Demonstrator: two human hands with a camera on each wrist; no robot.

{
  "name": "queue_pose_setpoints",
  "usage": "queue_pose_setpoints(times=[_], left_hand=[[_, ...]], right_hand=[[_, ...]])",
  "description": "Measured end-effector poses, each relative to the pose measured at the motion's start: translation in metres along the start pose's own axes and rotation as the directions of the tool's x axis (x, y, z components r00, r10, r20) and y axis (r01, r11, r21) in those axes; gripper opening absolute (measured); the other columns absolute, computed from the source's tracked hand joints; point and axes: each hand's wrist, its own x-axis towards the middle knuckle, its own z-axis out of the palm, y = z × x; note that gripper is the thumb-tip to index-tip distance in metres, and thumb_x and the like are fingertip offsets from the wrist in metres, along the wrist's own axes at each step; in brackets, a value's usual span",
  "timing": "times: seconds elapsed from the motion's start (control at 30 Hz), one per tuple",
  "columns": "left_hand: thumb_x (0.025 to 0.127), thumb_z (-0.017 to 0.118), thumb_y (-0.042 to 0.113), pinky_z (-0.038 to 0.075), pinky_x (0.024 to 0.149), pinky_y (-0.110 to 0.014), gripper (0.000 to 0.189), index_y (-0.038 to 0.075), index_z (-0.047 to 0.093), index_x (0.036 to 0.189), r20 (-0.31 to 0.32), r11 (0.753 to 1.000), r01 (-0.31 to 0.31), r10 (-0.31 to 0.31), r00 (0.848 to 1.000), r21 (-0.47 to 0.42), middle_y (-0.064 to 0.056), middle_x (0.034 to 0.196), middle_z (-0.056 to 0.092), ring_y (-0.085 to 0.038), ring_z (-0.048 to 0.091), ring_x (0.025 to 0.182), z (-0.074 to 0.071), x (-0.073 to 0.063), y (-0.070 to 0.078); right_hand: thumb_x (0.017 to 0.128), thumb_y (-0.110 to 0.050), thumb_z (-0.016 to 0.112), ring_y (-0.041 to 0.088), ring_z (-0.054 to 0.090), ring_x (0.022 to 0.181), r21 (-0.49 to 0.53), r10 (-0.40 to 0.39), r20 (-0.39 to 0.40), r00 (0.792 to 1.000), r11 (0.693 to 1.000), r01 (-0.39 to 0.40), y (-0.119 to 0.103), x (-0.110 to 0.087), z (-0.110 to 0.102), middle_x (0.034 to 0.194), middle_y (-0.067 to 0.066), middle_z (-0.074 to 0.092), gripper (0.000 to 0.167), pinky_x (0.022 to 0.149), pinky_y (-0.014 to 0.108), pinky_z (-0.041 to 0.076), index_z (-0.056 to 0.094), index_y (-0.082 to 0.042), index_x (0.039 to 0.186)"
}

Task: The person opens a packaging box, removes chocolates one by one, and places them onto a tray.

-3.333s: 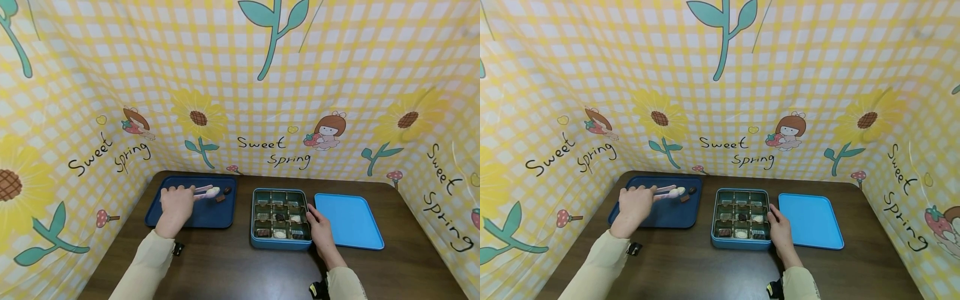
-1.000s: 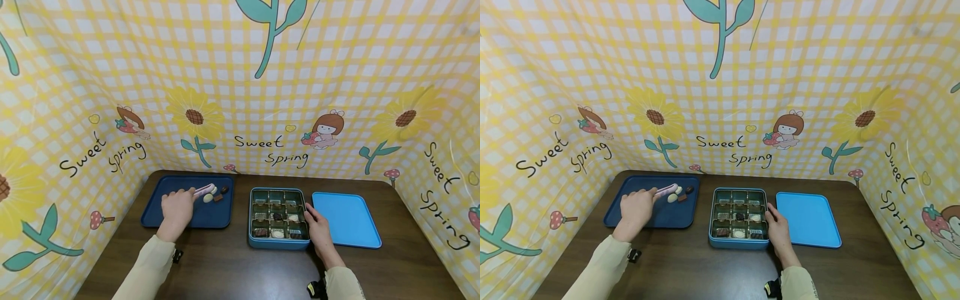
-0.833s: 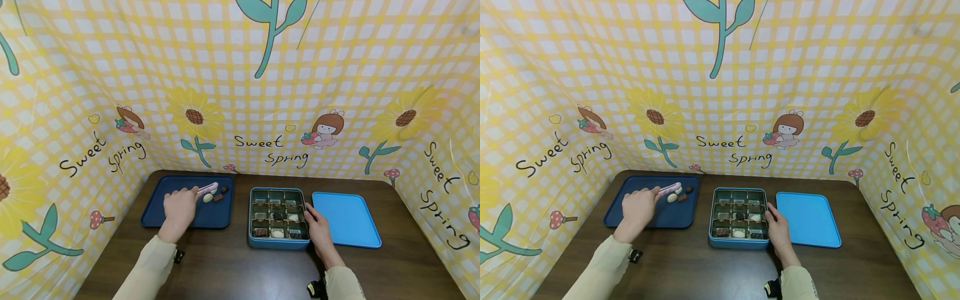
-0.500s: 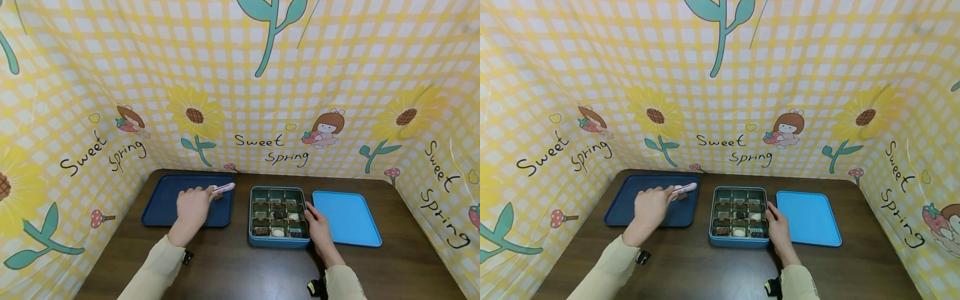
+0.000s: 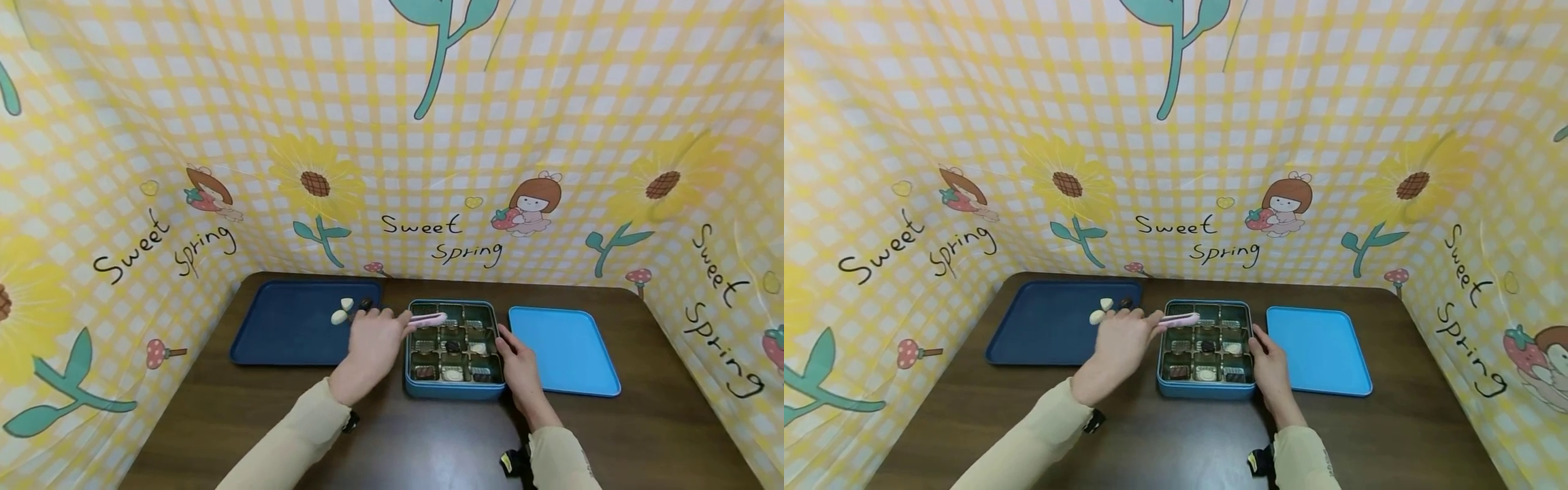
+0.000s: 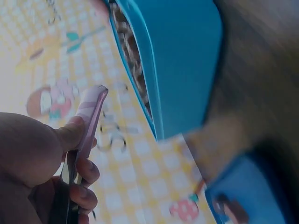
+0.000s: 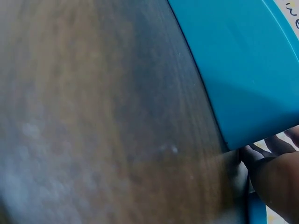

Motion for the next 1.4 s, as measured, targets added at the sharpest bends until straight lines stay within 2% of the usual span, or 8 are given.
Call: queue_pose_setpoints(times=[0.2, 0.43, 0.57, 0.67, 0.8, 1.03, 1.1, 1.4], left_hand=[[0.098, 0.059, 0.049, 0.046, 0.059, -0.036, 0.027, 0.027, 0.074, 0.099, 0.053, 0.998, -0.059, 0.057, 0.997, 0.036, -0.002, 0.076, 0.069, -0.021, 0.060, 0.065, 0.002, 0.013, 0.026], [0.098, 0.056, 0.053, 0.051, 0.074, -0.040, 0.036, 0.028, 0.072, 0.118, 0.212, 0.995, -0.074, 0.059, 0.975, 0.068, -0.003, 0.087, 0.069, -0.024, 0.065, 0.078, -0.003, 0.026, 0.039], [0.100, 0.060, 0.044, 0.051, 0.080, -0.042, 0.033, 0.030, 0.069, 0.128, 0.348, 0.992, -0.089, 0.053, 0.936, 0.089, -0.005, 0.095, 0.070, -0.026, 0.065, 0.084, -0.007, 0.031, 0.037], [0.101, 0.060, 0.039, 0.050, 0.082, -0.043, 0.035, 0.033, 0.066, 0.135, 0.446, 0.990, -0.104, 0.052, 0.894, 0.095, -0.006, 0.101, 0.071, -0.026, 0.064, 0.085, -0.010, 0.036, 0.035], [0.101, 0.058, 0.046, 0.047, 0.081, -0.042, 0.036, 0.034, 0.066, 0.134, 0.512, 0.987, -0.114, 0.042, 0.858, 0.109, -0.005, 0.102, 0.071, -0.026, 0.061, 0.083, -0.014, 0.042, 0.037], [0.100, 0.065, 0.034, 0.040, 0.086, -0.043, 0.030, 0.034, 0.068, 0.130, 0.653, 0.974, -0.156, 0.010, 0.758, 0.166, -0.003, 0.105, 0.069, -0.026, 0.056, 0.086, -0.018, 0.048, 0.048], [0.101, 0.063, 0.033, 0.040, 0.088, -0.044, 0.029, 0.034, 0.068, 0.129, 0.665, 0.969, -0.168, 0.004, 0.747, 0.183, -0.002, 0.105, 0.069, -0.025, 0.057, 0.088, -0.017, 0.049, 0.052], [0.107, 0.052, 0.029, 0.036, 0.091, -0.044, 0.025, 0.033, 0.073, 0.120, 0.680, 0.946, -0.210, -0.016, 0.733, 0.248, -0.002, 0.105, 0.069, -0.025, 0.057, 0.092, -0.016, 0.057, 0.065]], right_hand=[[0.110, -0.027, 0.044, 0.034, 0.022, 0.151, 0.026, 0.013, -0.001, 1.000, 1.000, -0.012, -0.004, 0.005, 0.006, 0.164, 0.015, 0.029, 0.051, 0.118, 0.052, 0.027, 0.035, -0.013, 0.158], [0.110, -0.025, 0.044, 0.033, 0.024, 0.151, 0.036, 0.003, -0.003, 1.000, 0.999, -0.002, -0.006, 0.008, 0.008, 0.163, 0.015, 0.030, 0.049, 0.117, 0.051, 0.029, 0.037, -0.013, 0.158], [0.110, -0.024, 0.044, 0.033, 0.024, 0.151, 0.039, -0.002, 0.006, 1.000, 0.999, 0.001, -0.006, 0.008, 0.008, 0.163, 0.015, 0.030, 0.050, 0.117, 0.052, 0.029, 0.036, -0.012, 0.158], [0.110, -0.024, 0.044, 0.035, 0.025, 0.150, 0.051, 0.002, 0.009, 1.000, 0.999, -0.002, -0.007, 0.007, 0.005, 0.163, 0.017, 0.029, 0.051, 0.116, 0.052, 0.030, 0.034, -0.011, 0.158], [0.110, -0.024, 0.044, 0.034, 0.025, 0.150, 0.061, -0.005, 0.006, 1.000, 0.998, 0.004, -0.007, 0.008, 0.002, 0.163, 0.017, 0.029, 0.051, 0.116, 0.052, 0.030, 0.034, -0.010, 0.158], [0.110, -0.024, 0.044, 0.034, 0.024, 0.151, 0.041, -0.004, 0.000, 1.000, 0.999, 0.004, -0.002, 0.006, 0.001, 0.163, 0.016, 0.030, 0.051, 0.117, 0.052, 0.029, 0.034, -0.010, 0.158], [0.110, -0.024, 0.044, 0.034, 0.025, 0.150, 0.041, 0.002, 0.000, 1.000, 0.999, -0.002, 0.000, 0.005, 0.001, 0.163, 0.016, 0.030, 0.051, 0.117, 0.052, 0.030, 0.034, -0.010, 0.158], [0.110, -0.024, 0.045, 0.034, 0.026, 0.150, 0.041, -0.014, -0.011, 1.000, 0.999, 0.015, 0.002, 0.002, 0.001, 0.162, 0.017, 0.031, 0.051, 0.116, 0.052, 0.030, 0.036, -0.009, 0.158]])
